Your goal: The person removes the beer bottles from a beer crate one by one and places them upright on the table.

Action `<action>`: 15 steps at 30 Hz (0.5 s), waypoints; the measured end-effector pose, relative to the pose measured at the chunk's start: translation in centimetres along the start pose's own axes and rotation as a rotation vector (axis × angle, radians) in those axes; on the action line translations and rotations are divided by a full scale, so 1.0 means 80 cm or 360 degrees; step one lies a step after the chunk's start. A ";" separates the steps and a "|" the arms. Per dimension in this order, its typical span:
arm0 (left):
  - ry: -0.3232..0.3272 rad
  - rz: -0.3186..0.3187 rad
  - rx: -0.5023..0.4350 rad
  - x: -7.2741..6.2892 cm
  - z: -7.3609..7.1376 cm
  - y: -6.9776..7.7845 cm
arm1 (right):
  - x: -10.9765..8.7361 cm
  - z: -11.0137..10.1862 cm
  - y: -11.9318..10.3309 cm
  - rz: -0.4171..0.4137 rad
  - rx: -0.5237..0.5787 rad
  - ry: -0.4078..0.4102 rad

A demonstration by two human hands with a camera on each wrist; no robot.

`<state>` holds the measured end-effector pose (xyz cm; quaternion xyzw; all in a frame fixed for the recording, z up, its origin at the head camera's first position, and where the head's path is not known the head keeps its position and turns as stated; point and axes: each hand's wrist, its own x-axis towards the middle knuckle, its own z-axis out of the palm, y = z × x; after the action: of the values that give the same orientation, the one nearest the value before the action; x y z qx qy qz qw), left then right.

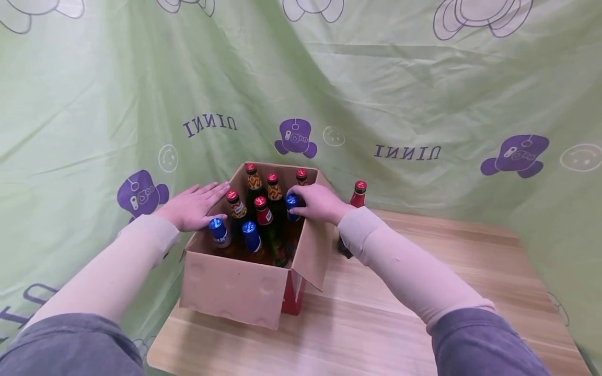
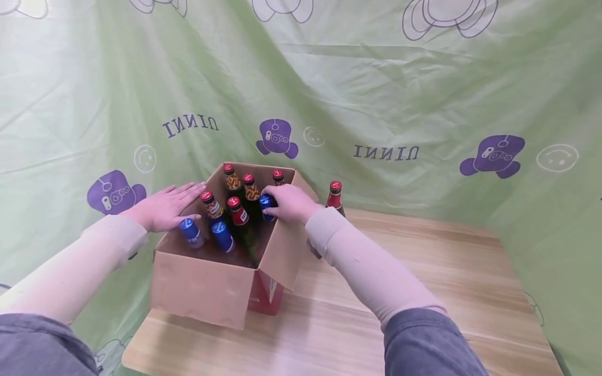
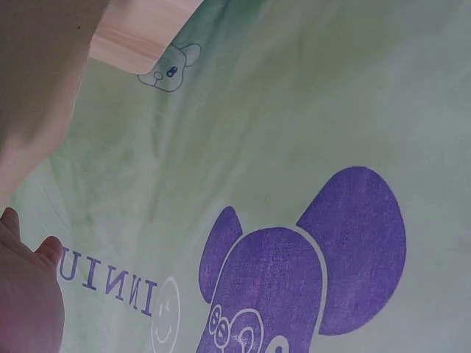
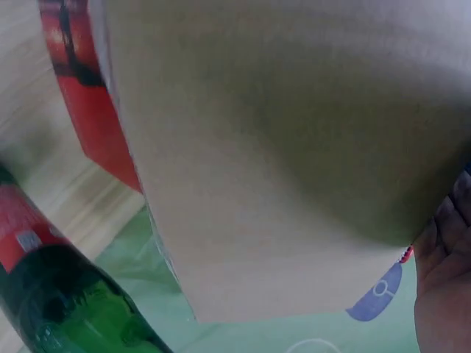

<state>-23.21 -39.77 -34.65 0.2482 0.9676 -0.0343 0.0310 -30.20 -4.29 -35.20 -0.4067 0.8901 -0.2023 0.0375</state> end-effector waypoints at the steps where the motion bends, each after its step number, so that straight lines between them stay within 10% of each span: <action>1: -0.0006 -0.0002 0.0009 0.001 0.001 -0.001 | -0.001 0.001 0.000 0.0005 0.0019 0.0006; 15: -0.0056 -0.0039 0.0021 -0.001 -0.009 0.011 | -0.008 0.007 0.000 -0.0003 0.0079 0.0091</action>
<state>-22.80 -38.99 -33.94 0.2358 0.9696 -0.0454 0.0459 -29.63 -3.99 -35.75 -0.4004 0.8852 -0.2359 0.0219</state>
